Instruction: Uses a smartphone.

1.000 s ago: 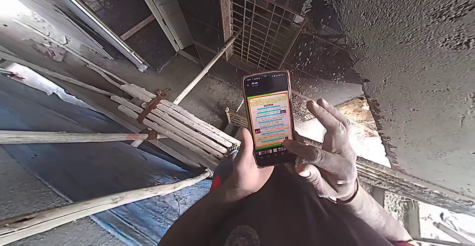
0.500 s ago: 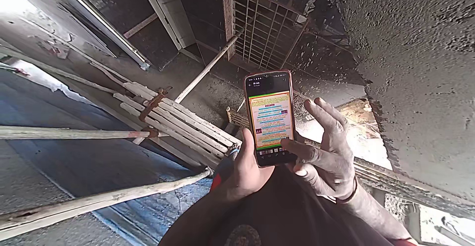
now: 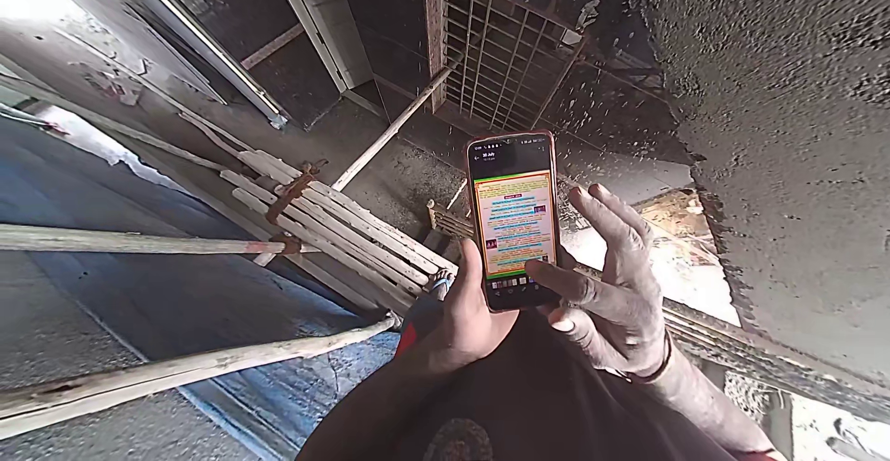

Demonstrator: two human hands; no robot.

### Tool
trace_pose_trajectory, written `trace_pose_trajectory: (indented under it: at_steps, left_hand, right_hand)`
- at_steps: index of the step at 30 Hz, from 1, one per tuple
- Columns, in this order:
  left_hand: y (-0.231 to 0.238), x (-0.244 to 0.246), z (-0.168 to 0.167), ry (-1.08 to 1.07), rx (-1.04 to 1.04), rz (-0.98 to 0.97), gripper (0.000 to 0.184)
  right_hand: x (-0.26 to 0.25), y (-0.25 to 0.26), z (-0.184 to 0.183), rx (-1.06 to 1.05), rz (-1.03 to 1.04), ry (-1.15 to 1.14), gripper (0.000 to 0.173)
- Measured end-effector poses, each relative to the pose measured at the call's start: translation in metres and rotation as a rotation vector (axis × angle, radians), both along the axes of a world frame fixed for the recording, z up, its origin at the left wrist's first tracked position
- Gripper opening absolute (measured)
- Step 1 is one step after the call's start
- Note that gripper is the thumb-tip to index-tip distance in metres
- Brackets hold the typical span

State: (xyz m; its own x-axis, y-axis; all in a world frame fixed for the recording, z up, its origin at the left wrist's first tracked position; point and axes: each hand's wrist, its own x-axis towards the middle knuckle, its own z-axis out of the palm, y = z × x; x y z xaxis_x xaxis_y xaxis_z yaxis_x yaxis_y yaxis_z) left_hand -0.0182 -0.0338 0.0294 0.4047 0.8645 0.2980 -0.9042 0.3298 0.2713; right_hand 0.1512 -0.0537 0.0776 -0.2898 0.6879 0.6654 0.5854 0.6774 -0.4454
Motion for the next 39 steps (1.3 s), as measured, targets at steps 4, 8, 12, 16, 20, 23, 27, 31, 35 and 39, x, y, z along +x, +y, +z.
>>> trace_pose_trajectory:
  at_steps: [4,8,12,16,20,23,27,31,35,39]
  left_hand:
    - [0.0002,0.0001,0.0002,0.002,0.002,0.005,0.055]
    - [0.0003,0.0001,0.0008,-0.003,-0.004,0.005,0.055]
    - [0.0005,-0.0002,0.0019,-0.001,0.005,0.004,0.054]
    - [0.0001,-0.0003,0.0021,-0.003,0.008,-0.002,0.055]
    - [-0.0003,-0.0007,0.0023,-0.005,0.012,-0.011,0.056]
    - [-0.001,-0.0012,0.0026,-0.004,0.01,-0.011,0.055]
    - [-0.0014,-0.0016,0.0034,-0.001,0.021,-0.015,0.054]
    - [-0.0022,-0.0018,0.0026,-0.003,0.015,-0.01,0.055]
    - [-0.0027,-0.0018,0.0018,-0.016,0.009,-0.011,0.054]
    - [-0.0027,-0.0023,0.0025,-0.04,0.014,-0.031,0.054]
  right_hand:
    - [-0.0002,0.0003,-0.0005,-0.002,0.01,0.005,0.038]
    - [-0.0013,0.0005,-0.0011,0.004,0.003,-0.006,0.038]
    - [-0.0027,0.0007,0.0005,-0.009,0.011,-0.004,0.04]
    - [-0.0038,0.0009,0.0013,-0.014,0.019,0.006,0.039]
    - [-0.0044,0.0005,0.0022,-0.014,0.023,0.001,0.039]
    - [-0.0053,0.0001,0.0019,-0.007,0.024,0.001,0.039]
    - [-0.0065,-0.0011,0.0025,-0.01,0.025,-0.003,0.039]
    - [-0.0073,-0.002,0.0025,-0.01,0.019,-0.019,0.04]
    - [-0.0084,-0.0026,0.0028,-0.013,0.023,-0.025,0.04]
    - [-0.01,-0.0024,0.0026,-0.01,0.027,-0.026,0.039]
